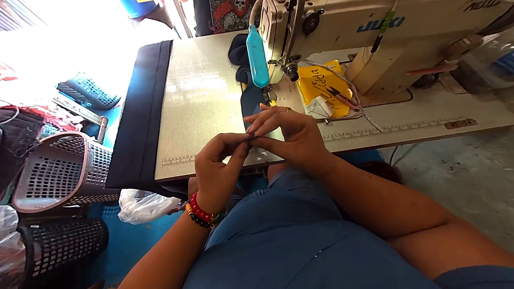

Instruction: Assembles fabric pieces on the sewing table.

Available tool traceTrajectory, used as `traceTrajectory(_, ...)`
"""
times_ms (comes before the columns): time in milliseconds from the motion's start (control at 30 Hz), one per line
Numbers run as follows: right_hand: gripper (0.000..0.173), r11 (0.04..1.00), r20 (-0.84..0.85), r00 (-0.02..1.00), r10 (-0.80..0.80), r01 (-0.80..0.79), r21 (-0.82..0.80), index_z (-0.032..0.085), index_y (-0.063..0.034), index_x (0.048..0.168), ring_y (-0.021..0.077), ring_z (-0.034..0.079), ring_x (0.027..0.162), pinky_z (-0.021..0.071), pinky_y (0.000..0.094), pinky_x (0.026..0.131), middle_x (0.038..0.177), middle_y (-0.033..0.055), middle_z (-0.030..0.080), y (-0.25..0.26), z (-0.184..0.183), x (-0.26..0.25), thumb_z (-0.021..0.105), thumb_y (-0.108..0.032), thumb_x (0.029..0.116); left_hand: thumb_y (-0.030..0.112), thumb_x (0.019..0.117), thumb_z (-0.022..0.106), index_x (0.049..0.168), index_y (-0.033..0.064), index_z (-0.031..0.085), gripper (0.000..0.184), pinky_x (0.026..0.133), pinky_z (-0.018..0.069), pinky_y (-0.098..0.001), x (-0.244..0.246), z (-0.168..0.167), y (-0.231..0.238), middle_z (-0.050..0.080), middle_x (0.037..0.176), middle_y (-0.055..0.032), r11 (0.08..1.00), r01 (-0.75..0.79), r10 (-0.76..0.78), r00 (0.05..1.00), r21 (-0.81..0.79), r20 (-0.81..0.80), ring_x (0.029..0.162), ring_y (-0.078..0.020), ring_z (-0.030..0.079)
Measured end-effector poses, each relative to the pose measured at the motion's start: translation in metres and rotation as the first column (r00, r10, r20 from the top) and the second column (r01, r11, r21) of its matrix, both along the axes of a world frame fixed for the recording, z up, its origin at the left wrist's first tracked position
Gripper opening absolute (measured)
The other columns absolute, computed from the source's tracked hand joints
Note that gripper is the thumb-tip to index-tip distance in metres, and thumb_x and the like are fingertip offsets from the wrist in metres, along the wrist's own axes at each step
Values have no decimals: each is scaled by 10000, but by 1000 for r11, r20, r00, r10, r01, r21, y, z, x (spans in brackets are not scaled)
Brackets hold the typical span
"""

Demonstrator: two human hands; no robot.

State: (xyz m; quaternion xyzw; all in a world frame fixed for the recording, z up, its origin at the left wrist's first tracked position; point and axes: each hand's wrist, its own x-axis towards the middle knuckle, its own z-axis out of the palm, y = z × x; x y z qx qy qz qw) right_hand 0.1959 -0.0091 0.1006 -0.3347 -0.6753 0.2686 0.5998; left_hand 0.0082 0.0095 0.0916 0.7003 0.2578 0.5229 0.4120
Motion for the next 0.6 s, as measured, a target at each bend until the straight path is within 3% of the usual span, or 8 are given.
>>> traceTrajectory(333,88,1000,12,1000,-7,7,0,691,-16,900,199,680,1132,393,475,1193,990,85,738,-2,1,1,751,12,842,-49,888,681,1065,25,669,193,764,597,-212,-3,1,0,714,962,13,1000,21,-22,998,-7,-61,825,-40,685)
traceTrajectory(433,90,1000,2,1000,-4,4,-4,674,-7,902,207,686,1109,398,518,1186,982,94,727,-5,1,-1,728,34,842,-42,900,671,1055,57,659,185,729,591,-206,-3,-1,-2,713,938,28,996,52,-53,998,-66,-23,797,-35,681)
traceTrajectory(600,97,1000,-5,1000,-12,12,-21,684,-16,904,181,690,1093,415,479,1179,968,75,730,-5,1,2,751,10,838,48,985,609,1110,53,647,130,741,580,-195,-2,-1,-5,690,965,37,994,104,-105,994,-43,-14,819,-20,664)
